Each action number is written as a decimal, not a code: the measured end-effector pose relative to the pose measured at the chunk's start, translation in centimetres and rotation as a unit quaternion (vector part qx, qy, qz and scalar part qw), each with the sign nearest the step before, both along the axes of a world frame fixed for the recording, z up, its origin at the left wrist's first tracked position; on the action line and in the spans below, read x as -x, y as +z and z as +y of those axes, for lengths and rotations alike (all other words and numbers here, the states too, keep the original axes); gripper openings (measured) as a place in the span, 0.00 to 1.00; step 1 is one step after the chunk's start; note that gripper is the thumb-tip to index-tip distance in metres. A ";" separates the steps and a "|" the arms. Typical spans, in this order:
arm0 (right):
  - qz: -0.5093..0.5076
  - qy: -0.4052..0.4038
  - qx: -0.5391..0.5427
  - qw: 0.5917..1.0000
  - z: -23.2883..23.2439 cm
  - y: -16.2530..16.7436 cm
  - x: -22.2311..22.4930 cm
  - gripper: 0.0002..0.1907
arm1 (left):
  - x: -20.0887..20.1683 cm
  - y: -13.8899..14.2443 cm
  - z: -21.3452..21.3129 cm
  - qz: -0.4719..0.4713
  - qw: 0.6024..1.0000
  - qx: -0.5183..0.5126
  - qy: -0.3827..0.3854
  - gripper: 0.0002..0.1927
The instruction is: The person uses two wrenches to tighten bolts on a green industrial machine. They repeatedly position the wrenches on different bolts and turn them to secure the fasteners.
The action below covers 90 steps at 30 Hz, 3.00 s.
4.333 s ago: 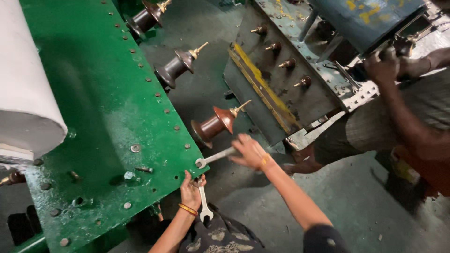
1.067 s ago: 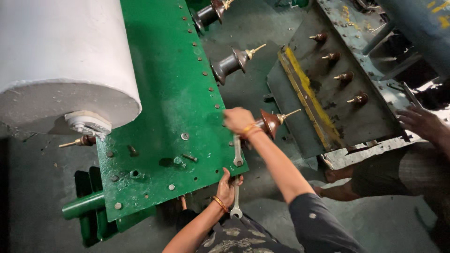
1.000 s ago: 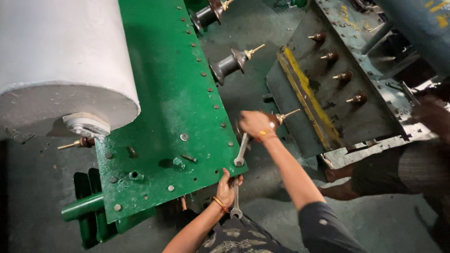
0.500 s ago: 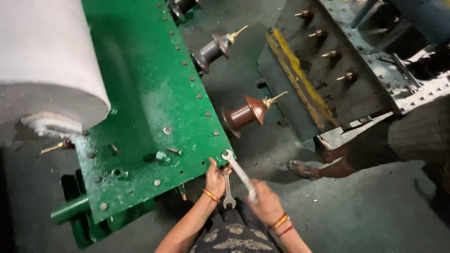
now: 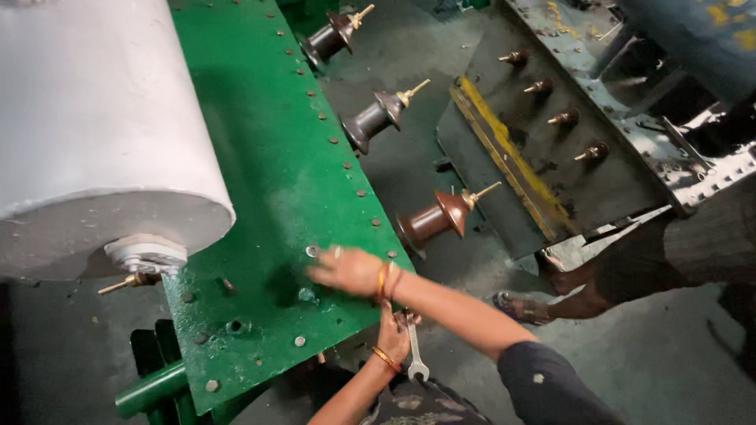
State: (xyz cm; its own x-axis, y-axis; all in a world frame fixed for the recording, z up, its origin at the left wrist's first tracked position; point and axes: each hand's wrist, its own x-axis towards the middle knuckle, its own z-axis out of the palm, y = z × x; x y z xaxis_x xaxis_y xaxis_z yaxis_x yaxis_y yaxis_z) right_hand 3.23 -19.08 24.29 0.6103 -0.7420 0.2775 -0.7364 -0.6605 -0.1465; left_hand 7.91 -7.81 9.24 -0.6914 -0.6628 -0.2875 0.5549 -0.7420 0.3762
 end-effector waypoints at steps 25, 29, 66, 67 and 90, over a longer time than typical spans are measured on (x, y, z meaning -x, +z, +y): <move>-0.065 -0.432 -0.006 0.899 24.6 -0.9 12.2 0.19 | 0.0 -1.8 -1.0 -0.024 0.998 -0.057 0.006 0.17; 0.069 -0.391 -0.085 0.914 22.7 -1.8 12.9 0.19 | -0.1 -2.3 -0.9 0.006 0.999 -0.027 -0.016 0.20; 0.097 -0.186 -0.095 0.973 9.4 0.0 21.8 0.23 | -0.2 -3.0 0.0 -0.146 0.986 -0.015 -0.078 0.29; 0.104 -0.162 -0.098 0.976 7.9 0.1 21.7 0.23 | -0.2 -3.0 0.0 -0.136 0.987 -0.013 -0.082 0.30; 0.093 -0.005 -0.155 0.983 3.3 -1.3 19.0 0.20 | 0.4 -2.6 -0.1 -0.147 0.986 -0.017 -0.082 0.27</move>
State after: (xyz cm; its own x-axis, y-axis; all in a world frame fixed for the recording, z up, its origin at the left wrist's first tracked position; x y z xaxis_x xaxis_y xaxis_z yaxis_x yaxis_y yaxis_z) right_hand -15.82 -15.82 22.97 0.6206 -0.7801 -0.0797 -0.7764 -0.5971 -0.2018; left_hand 7.51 -7.94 6.63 -0.6719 -0.5350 -0.5123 0.2965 -0.8281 0.4758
